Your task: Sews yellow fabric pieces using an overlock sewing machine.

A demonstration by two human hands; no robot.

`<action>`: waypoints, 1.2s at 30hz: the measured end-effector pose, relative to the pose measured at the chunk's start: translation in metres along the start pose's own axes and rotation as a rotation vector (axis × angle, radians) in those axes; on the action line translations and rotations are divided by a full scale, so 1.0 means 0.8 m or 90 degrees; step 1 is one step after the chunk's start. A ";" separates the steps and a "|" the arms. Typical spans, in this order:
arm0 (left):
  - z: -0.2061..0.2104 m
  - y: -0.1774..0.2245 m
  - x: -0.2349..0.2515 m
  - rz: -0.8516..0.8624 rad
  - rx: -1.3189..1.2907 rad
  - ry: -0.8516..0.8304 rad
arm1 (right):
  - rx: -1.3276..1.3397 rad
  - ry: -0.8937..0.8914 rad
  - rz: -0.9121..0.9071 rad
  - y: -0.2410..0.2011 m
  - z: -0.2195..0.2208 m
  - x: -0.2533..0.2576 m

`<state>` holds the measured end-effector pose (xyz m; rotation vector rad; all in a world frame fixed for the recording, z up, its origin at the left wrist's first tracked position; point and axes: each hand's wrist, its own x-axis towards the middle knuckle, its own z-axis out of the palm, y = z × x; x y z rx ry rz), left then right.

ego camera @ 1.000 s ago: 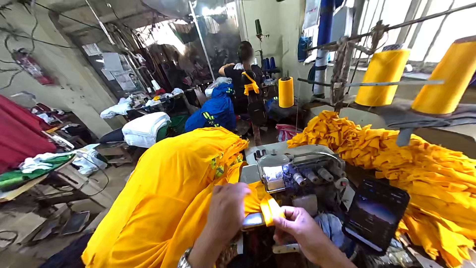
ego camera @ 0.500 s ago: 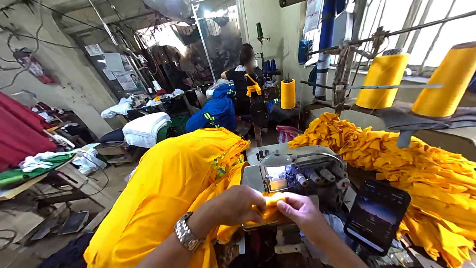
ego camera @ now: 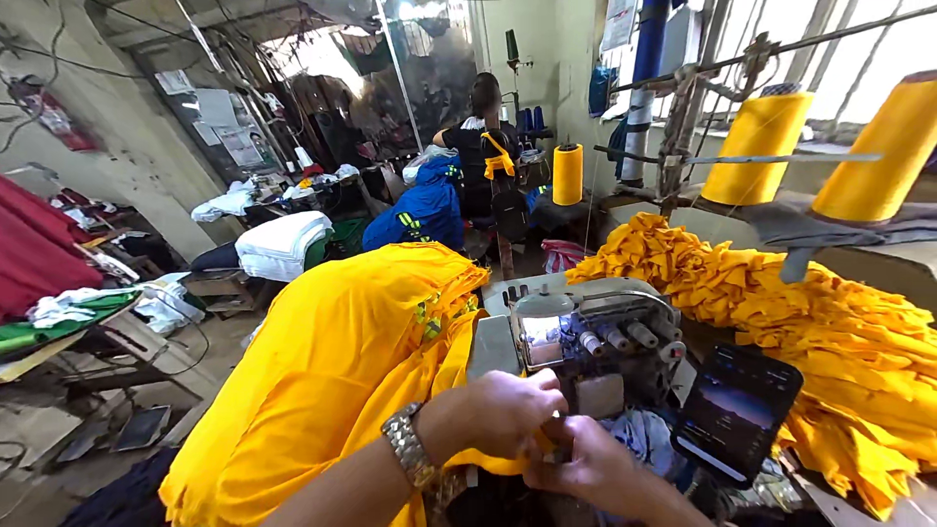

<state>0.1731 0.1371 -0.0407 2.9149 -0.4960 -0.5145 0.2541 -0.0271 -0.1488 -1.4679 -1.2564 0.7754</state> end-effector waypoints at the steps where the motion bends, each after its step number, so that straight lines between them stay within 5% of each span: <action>1: -0.002 0.005 0.004 -0.015 0.005 -0.045 | -0.004 0.000 -0.025 0.005 0.001 -0.001; 6: -0.038 0.010 0.012 -0.153 0.126 -0.116 | 0.092 0.063 -0.033 0.007 -0.018 0.011; 24: -0.055 0.032 -0.004 -0.137 0.181 -0.163 | -0.042 0.210 -0.185 0.028 -0.033 0.030; 32: -0.063 0.036 -0.003 -0.087 0.195 -0.163 | -0.103 -0.047 -0.103 0.003 -0.032 0.038; 36: -0.039 0.007 0.007 -0.067 0.195 -0.120 | -0.038 -0.041 -0.093 0.026 -0.006 0.010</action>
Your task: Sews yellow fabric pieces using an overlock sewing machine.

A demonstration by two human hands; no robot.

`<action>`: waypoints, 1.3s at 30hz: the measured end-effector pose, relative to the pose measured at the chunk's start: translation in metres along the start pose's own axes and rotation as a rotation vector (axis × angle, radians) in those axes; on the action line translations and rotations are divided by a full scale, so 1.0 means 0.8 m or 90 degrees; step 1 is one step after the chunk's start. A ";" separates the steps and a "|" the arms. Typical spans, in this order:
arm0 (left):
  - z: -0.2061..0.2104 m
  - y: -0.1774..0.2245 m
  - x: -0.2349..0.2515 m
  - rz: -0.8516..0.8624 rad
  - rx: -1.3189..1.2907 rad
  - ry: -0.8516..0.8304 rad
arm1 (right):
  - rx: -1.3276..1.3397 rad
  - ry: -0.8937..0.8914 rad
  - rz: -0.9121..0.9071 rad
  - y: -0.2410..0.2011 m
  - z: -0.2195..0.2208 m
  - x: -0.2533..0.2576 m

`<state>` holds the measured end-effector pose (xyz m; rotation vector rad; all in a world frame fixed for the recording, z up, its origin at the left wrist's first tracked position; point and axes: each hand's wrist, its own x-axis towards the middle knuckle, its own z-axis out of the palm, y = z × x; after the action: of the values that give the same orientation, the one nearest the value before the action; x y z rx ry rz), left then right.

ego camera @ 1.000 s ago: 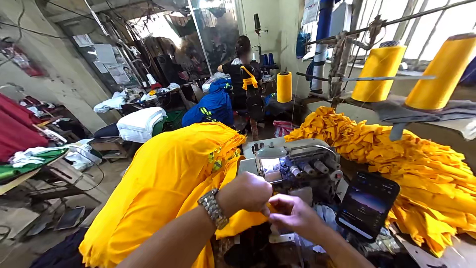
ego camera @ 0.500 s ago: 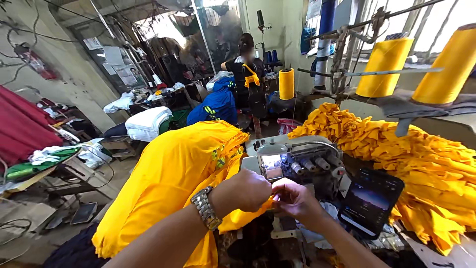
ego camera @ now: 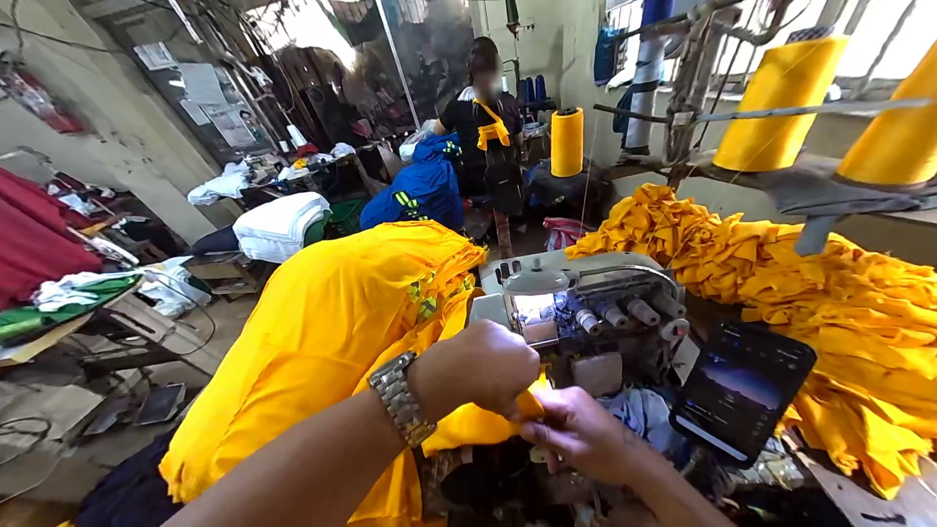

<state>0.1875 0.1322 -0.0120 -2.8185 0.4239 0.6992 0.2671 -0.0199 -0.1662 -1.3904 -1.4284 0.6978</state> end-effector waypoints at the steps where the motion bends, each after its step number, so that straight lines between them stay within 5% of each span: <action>1: 0.010 -0.005 0.005 -0.013 0.007 -0.003 | 0.013 0.026 -0.011 0.013 0.011 -0.010; 7: 0.007 -0.017 0.010 0.050 0.005 0.036 | 0.076 0.094 -0.058 0.034 0.019 -0.011; 19: -0.004 -0.006 0.017 0.014 0.026 -0.054 | 0.091 0.097 -0.090 0.040 0.009 0.000; 30: 0.018 -0.018 0.012 0.083 -0.052 0.034 | 0.106 0.123 -0.106 0.044 0.012 -0.004; 39: 0.063 -0.013 -0.007 0.025 -0.102 0.077 | -0.060 0.147 -0.021 0.028 0.059 -0.011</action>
<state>0.1651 0.1567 -0.0516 -3.0214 0.4634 0.5975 0.2319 -0.0135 -0.2046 -1.4663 -1.3109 0.4374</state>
